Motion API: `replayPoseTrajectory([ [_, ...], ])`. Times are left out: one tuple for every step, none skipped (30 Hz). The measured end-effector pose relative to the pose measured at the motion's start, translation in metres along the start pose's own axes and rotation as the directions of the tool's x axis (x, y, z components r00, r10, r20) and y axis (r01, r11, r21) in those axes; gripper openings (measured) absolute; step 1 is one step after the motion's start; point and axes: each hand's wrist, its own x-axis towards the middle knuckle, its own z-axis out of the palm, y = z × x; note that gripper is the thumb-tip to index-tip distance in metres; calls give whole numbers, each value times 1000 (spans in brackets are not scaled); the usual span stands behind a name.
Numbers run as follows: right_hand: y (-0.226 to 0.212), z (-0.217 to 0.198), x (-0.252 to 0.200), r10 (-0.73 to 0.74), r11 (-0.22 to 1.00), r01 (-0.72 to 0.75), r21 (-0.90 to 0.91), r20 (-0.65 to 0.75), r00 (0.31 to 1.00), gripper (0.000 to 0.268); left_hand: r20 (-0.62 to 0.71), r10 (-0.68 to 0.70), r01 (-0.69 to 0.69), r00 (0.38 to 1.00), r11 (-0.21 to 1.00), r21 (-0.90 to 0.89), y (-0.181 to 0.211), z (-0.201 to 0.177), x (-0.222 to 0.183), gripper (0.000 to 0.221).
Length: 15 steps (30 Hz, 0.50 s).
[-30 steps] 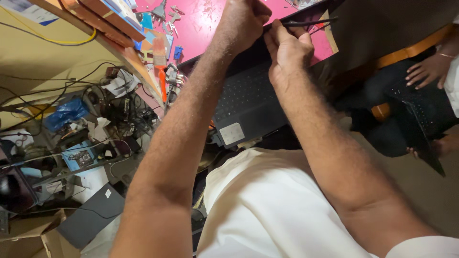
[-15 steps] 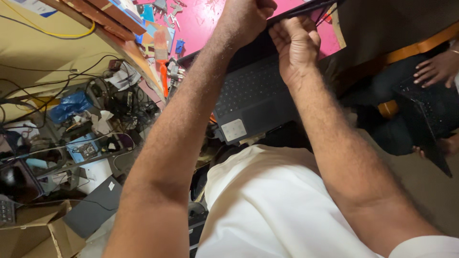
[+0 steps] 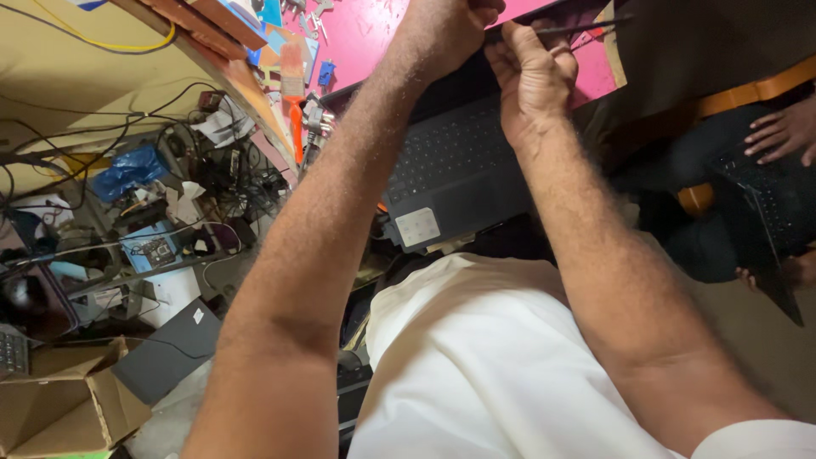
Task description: The person disassembles the top assembly of a laptop, removing the bezel and internal wiring from the screen frame by hand.
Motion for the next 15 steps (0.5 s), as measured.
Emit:
replayPoseTrajectory([
  [1,1,1,4,1000,-4,14,9,1000,24,12,7,-7,1000,1000,19,-1,0,0,9],
  [1,2,3,2,1000,-3,29,17,1000,25,13,13,-13,1000,1000,25,-2,0,1,8],
  [1,3,3,-5,1000,5,30,0,1000,27,15,19,-20,1000,999,31,-2,-1,2,8],
  [2,4,2,-9,1000,9,29,-18,1000,29,17,22,-22,1000,999,36,-2,-1,1,7],
  [3,5,0,-13,1000,14,28,-36,999,31,31,6,-8,1000,999,54,-3,-3,0,7],
  [2,6,-1,-10,999,11,34,-32,999,32,45,-7,4,999,998,69,-4,-3,0,6],
  [1,8,-2,-7,999,8,39,-28,1000,32,59,-21,16,998,996,85,-4,-3,0,5],
  [1,11,-3,-5,999,6,46,-20,1000,33,54,-7,3,999,997,80,-5,-2,1,5],
  [1,15,-5,-3,1000,4,31,-30,1000,33,48,7,-10,999,997,74,-7,-2,1,5],
  [2,19,-7,-2,1000,3,17,-39,999,34,42,21,-24,999,997,70,-9,-1,1,5],
  [4,23,-9,-1,1000,1,3,-48,999,34,26,54,-55,998,998,27,-11,-1,0,7],
  [5,27,-9,3,1000,-3,1,-79,997,34,11,89,-89,996,996,-20,-14,0,0,10],
  [6,31,-8,7,1000,-7,-1,-110,994,34,-6,124,-124,992,990,-66,-17,0,0,14],
  [7,33,-8,12,1000,-12,-1,-142,990,34,19,106,-106,994,994,-19,-20,-1,2,11],
  [8,35,-8,18,1000,-21,-17,-159,987,35,42,87,-89,995,996,28,-23,-2,4,10],
])
